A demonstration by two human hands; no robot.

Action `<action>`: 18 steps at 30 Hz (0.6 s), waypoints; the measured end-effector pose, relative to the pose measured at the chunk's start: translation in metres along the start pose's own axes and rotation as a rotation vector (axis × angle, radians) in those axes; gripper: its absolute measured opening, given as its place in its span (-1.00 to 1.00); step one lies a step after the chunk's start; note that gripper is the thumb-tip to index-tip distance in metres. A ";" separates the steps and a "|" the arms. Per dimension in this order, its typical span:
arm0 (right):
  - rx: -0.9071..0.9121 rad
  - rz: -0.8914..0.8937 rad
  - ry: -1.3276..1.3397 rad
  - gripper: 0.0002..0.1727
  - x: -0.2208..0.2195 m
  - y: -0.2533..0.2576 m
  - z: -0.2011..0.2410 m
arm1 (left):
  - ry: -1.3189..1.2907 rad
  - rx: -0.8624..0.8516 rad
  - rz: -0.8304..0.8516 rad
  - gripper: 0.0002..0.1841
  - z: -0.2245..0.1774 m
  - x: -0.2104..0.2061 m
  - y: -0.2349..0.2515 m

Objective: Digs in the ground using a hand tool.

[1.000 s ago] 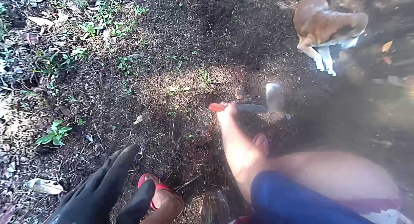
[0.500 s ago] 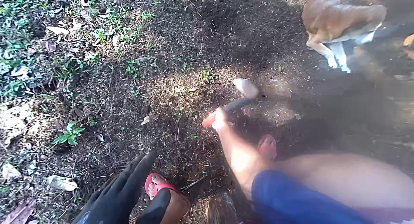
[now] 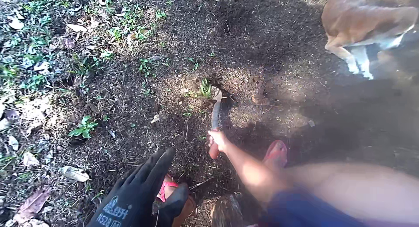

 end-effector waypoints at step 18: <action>0.296 -0.248 0.214 -0.85 0.079 -0.022 0.072 | 0.035 -0.082 -0.210 -0.19 0.019 -0.006 0.011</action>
Point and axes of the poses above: each hand's wrist, its own y-axis towards the middle knuckle, its own x-axis out of the back of the hand, z = x × y, the point moved 2 cm from there along y, towards the middle knuckle, and after that the axes turned 2 degrees about -y, right-handed, at the moved point
